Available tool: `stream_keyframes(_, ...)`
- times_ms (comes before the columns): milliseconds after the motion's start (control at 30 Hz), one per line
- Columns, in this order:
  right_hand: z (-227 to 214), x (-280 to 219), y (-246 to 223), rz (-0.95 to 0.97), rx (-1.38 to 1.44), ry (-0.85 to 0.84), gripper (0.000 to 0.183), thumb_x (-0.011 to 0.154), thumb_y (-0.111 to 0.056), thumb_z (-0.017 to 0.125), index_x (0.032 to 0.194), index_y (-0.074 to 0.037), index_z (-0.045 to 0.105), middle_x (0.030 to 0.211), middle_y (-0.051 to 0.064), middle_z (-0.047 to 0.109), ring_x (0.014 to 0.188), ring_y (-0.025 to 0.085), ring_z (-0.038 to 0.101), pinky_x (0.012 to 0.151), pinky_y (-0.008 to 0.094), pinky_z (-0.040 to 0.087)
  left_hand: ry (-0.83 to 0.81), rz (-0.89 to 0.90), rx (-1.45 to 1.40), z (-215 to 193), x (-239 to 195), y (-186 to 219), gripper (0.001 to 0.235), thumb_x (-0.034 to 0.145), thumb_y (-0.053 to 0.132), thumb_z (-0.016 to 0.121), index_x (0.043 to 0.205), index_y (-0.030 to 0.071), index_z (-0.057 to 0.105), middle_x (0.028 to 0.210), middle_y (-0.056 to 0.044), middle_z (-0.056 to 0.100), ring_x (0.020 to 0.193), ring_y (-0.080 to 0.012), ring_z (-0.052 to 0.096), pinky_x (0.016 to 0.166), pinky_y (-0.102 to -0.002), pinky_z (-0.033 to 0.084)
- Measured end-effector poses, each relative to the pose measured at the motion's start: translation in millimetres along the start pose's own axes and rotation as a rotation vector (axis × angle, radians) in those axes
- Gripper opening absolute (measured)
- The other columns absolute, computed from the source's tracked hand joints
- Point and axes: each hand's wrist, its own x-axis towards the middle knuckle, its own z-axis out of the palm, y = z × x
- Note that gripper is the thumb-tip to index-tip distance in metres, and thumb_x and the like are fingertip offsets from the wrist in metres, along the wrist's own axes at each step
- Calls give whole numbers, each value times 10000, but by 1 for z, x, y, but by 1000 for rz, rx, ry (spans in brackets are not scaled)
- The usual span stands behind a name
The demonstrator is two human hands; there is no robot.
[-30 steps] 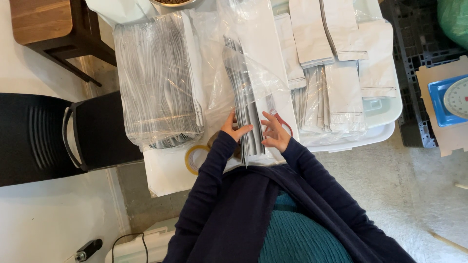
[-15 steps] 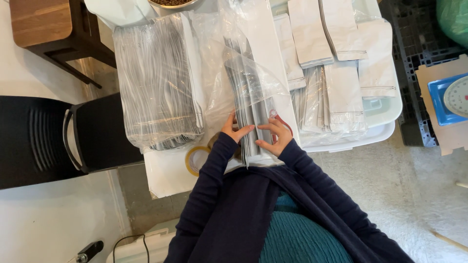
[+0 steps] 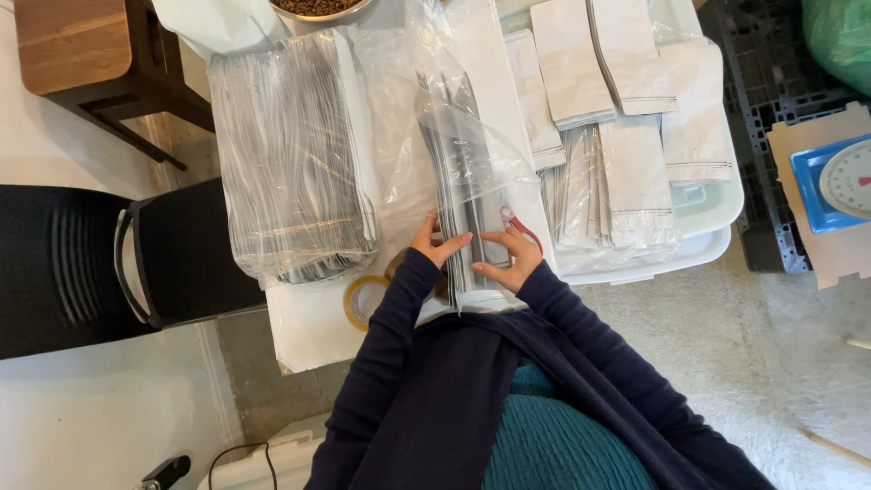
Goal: Sort and bundle white coffee bags using tape on a work table
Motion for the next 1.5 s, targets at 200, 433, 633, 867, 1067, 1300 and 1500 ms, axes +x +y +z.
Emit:
stream_keyframes(200, -9, 3, -21, 21, 144, -38, 589, 820, -8, 534, 1379, -140, 664, 1298, 117, 694, 1210, 301, 641, 1025, 402, 499, 12, 18, 17, 1, 4, -5, 1156, 726, 575, 909, 1605, 148, 291, 1417, -211, 532, 1248, -368, 602, 1033, -426, 564)
stream_keyframes(433, -2, -3, -12, -44, -73, -69, 450, 721, -448, 895, 1134, -304, 792, 931, 12, 549, 773, 215, 617, 785, 341, 537, 2, -11, 52, 0, 6, -7, 1187, 717, 644, 883, 1614, 152, 280, 1483, -227, 472, 1307, -391, 548, 1085, -443, 519)
stream_keyframes(633, 3, -9, 12, -24, -43, -72, 579, 659, -469, 921, 1174, -257, 767, 1098, 56, 634, 958, 281, 690, 847, 363, 555, 3, -6, 41, 0, 11, -14, 1182, 709, 620, 904, 1613, 176, 285, 1463, -204, 496, 1292, -373, 565, 1068, -422, 533)
stream_keyframes(867, 0, -7, -2, -16, 43, -131, 653, 780, -52, 508, 1394, -222, 651, 1285, 176, 604, 1148, 402, 634, 957, 442, 525, -7, 14, 43, -2, 2, -7, 1154, 737, 659, 862, 1615, 188, 280, 1465, -205, 500, 1296, -389, 560, 1078, -446, 525)
stream_keyframes(1067, 4, -11, -12, -86, -89, -115, 462, 815, -412, 782, 1254, -275, 738, 1312, 155, 593, 1111, 405, 656, 953, 423, 538, -9, 5, 3, -2, 4, -10, 1171, 728, 644, 879, 1616, 173, 279, 1485, -215, 479, 1317, -411, 533, 1098, -457, 505)
stream_keyframes(1300, -1, -8, -28, -15, -89, -105, 654, 704, -491, 902, 1271, -228, 709, 1298, 182, 590, 1095, 413, 667, 947, 449, 549, -12, 10, -7, -2, 15, -26, 1139, 743, 638, 879, 1612, 193, 292, 1483, -223, 475, 1324, -424, 519, 1106, -468, 496)
stream_keyframes(1500, -3, -8, -26, 4, -63, -120, 587, 777, -449, 859, 1288, -209, 700, 1286, 190, 599, 1078, 433, 665, 896, 465, 566, -5, 4, -29, -3, 21, -38, 1168, 724, 596, 916, 1612, 165, 292, 1462, -209, 495, 1295, -403, 550, 1068, -444, 530)
